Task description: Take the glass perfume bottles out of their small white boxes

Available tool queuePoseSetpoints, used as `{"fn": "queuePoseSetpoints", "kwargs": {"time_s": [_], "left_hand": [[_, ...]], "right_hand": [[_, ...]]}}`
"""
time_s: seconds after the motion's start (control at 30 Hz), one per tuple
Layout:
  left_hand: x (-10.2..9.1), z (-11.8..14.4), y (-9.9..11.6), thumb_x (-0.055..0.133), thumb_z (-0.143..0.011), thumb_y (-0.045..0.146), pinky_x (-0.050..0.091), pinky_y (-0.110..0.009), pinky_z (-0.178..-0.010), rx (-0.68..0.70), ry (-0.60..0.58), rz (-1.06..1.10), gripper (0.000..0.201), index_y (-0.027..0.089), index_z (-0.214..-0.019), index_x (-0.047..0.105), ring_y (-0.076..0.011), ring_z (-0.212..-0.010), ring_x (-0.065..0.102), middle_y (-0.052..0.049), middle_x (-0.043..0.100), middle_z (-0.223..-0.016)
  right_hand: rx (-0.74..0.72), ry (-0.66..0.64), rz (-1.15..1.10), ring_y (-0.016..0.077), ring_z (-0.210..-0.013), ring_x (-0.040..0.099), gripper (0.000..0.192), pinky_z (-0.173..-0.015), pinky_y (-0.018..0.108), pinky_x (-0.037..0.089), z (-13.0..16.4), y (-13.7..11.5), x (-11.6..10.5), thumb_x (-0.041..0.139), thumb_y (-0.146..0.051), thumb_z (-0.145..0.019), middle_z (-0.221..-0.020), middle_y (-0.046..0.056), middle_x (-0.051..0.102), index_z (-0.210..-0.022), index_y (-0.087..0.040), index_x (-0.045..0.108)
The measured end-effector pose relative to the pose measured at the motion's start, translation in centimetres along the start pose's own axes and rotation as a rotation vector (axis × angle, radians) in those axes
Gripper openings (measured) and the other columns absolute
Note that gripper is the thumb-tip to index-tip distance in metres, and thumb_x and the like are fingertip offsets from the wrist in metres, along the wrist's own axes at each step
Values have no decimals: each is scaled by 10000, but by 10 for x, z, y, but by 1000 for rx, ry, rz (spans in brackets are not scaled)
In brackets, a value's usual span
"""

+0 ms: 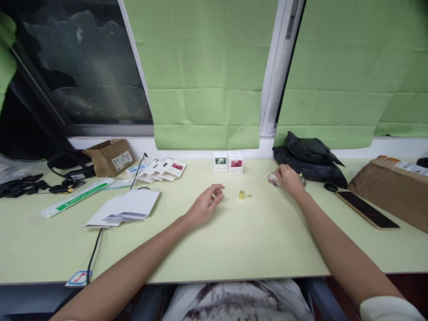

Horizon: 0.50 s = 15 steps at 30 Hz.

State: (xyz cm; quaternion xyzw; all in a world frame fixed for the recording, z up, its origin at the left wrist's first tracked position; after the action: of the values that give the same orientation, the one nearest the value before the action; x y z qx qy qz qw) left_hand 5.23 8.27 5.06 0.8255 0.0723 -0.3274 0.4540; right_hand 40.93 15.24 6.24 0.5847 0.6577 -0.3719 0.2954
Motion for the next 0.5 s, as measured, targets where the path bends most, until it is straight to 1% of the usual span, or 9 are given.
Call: {"fn": "queuePoseSetpoints", "kwargs": {"time_s": [0.13,0.27,0.37,0.43,0.5], "left_hand": [[1,0,1,411,-1079,493,498,-319,-788,0,-12,3,365,275,-1347,528,-219,-1052,630,-56,663,-1115],[1,0,1,416,-1079,485,498,-327,-810,-1,-12,-6,358,278,-1345,536,-219,-1050,630,-54,667,-1119],[1,-1,1,419,-1076,485,506,-339,-835,8,-14,-10,365,274,-1347,541,-226,-1067,626,-60,669,-1116],[1,-1,0,421,-1074,486,512,-345,-847,8,-16,-9,371,271,-1351,543,-226,-1067,625,-62,669,-1118],[1,-1,0,424,-1072,486,514,-347,-853,7,-16,-7,372,271,-1351,545,-225,-1063,626,-61,669,-1116]], "right_hand": [[9,7,10,259,-835,598,211,-699,336,378,0,1,2,423,-284,-1045,-1069,156,635,-1043,-172,601],[-3,40,3,268,-871,596,227,-724,344,393,0,2,2,416,-291,-1053,-1073,158,616,-1055,-166,605],[-4,42,-5,273,-886,591,234,-737,347,402,0,3,2,412,-289,-1050,-1070,156,610,-1067,-164,609],[-1,48,-10,284,-903,591,233,-759,354,412,-1,3,-1,426,-300,-1042,-1079,161,608,-1080,-160,608],[-13,90,-29,304,-949,591,241,-804,371,424,0,-3,-10,451,-324,-1033,-1103,175,606,-1108,-154,604]]}}
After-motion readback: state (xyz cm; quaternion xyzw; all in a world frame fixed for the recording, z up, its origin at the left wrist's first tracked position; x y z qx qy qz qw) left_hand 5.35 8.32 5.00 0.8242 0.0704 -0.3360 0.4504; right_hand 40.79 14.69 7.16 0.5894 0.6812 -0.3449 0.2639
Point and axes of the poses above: each hand's wrist, its own z-axis away from the middle knuckle, its own x-axis out of the palm, y = z × x, the point moved 10 cm from there along -z, towards the middle knuckle
